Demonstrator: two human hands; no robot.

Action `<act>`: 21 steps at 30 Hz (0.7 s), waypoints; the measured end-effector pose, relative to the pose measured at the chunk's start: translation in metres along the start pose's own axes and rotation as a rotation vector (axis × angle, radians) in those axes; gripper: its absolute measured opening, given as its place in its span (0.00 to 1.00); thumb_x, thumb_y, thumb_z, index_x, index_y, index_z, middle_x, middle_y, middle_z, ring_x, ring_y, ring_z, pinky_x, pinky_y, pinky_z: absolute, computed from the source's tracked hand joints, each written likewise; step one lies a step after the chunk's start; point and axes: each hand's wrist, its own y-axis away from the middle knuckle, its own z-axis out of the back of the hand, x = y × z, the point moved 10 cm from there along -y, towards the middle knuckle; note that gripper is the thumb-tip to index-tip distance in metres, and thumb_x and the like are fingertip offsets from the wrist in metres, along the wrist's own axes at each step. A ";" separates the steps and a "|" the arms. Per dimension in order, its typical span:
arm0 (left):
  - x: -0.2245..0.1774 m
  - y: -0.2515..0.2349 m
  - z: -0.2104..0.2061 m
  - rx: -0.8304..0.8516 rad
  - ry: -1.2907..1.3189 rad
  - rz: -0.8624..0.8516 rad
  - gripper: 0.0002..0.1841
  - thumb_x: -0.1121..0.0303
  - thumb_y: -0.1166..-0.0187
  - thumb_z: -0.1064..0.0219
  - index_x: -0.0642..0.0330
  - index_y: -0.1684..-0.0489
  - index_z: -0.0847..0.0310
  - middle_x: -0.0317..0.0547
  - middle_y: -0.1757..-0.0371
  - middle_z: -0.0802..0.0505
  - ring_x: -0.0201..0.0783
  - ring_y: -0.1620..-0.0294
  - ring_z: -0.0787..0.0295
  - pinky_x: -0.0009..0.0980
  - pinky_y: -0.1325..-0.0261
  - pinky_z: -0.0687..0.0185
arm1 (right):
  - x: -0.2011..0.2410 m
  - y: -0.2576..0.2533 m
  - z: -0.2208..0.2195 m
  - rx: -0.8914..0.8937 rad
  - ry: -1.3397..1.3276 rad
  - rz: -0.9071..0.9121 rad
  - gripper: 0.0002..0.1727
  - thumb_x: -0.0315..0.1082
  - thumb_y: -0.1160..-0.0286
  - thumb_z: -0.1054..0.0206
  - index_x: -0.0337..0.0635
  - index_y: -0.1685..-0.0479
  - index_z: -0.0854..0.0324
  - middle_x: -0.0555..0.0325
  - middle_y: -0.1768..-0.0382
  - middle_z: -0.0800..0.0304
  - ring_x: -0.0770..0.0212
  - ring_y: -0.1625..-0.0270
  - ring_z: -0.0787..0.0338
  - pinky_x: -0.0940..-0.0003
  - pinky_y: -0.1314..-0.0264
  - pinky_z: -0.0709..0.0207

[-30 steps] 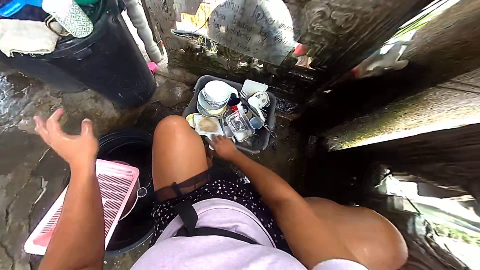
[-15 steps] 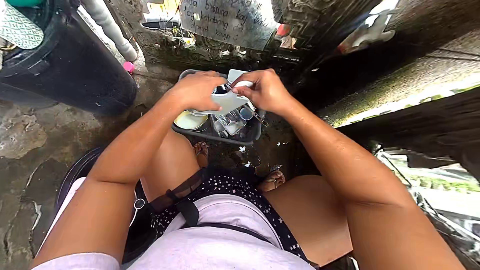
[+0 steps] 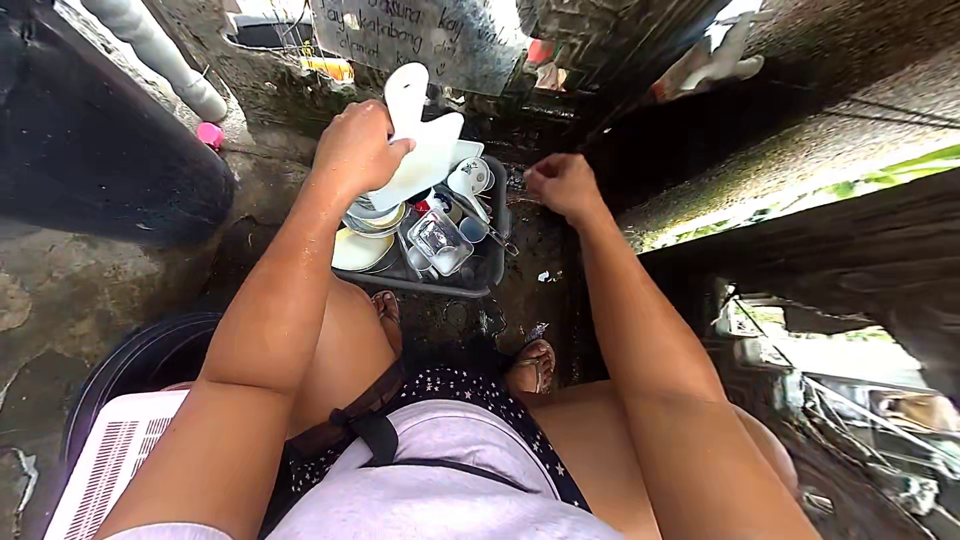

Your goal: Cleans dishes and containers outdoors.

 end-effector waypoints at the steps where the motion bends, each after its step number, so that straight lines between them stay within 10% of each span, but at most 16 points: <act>1: 0.021 -0.020 -0.008 -0.101 0.102 0.001 0.25 0.49 0.13 0.38 0.67 0.56 0.12 0.64 0.44 0.09 0.63 0.38 0.13 0.66 0.37 0.21 | -0.024 -0.005 -0.019 0.041 0.040 -0.063 0.22 0.49 0.19 0.33 0.39 0.41 0.14 0.43 0.50 0.06 0.47 0.51 0.04 0.39 0.41 0.12; 10: 0.105 -0.051 0.012 -0.313 0.288 0.334 0.20 0.52 0.15 0.39 0.61 0.53 0.10 0.56 0.45 0.07 0.53 0.38 0.11 0.61 0.33 0.22 | -0.081 -0.029 -0.094 -0.046 0.278 -0.224 0.19 0.46 0.23 0.34 0.42 0.47 0.10 0.39 0.50 0.06 0.36 0.43 0.08 0.28 0.42 0.19; 17: 0.086 -0.052 0.007 -0.278 0.279 0.279 0.19 0.52 0.13 0.38 0.61 0.55 0.12 0.60 0.53 0.07 0.61 0.46 0.10 0.69 0.43 0.21 | 0.004 -0.129 -0.114 -0.074 0.517 0.130 0.41 0.33 0.38 0.26 0.46 0.16 0.29 0.40 0.17 0.27 0.27 0.17 0.31 0.22 0.29 0.29; 21: 0.074 -0.055 -0.009 -0.227 0.299 0.252 0.13 0.55 0.14 0.36 0.51 0.51 0.09 0.53 0.54 0.05 0.58 0.50 0.07 0.69 0.49 0.17 | 0.004 -0.168 -0.134 0.023 0.628 0.083 0.39 0.32 0.37 0.28 0.45 0.16 0.29 0.38 0.19 0.25 0.29 0.19 0.28 0.24 0.28 0.31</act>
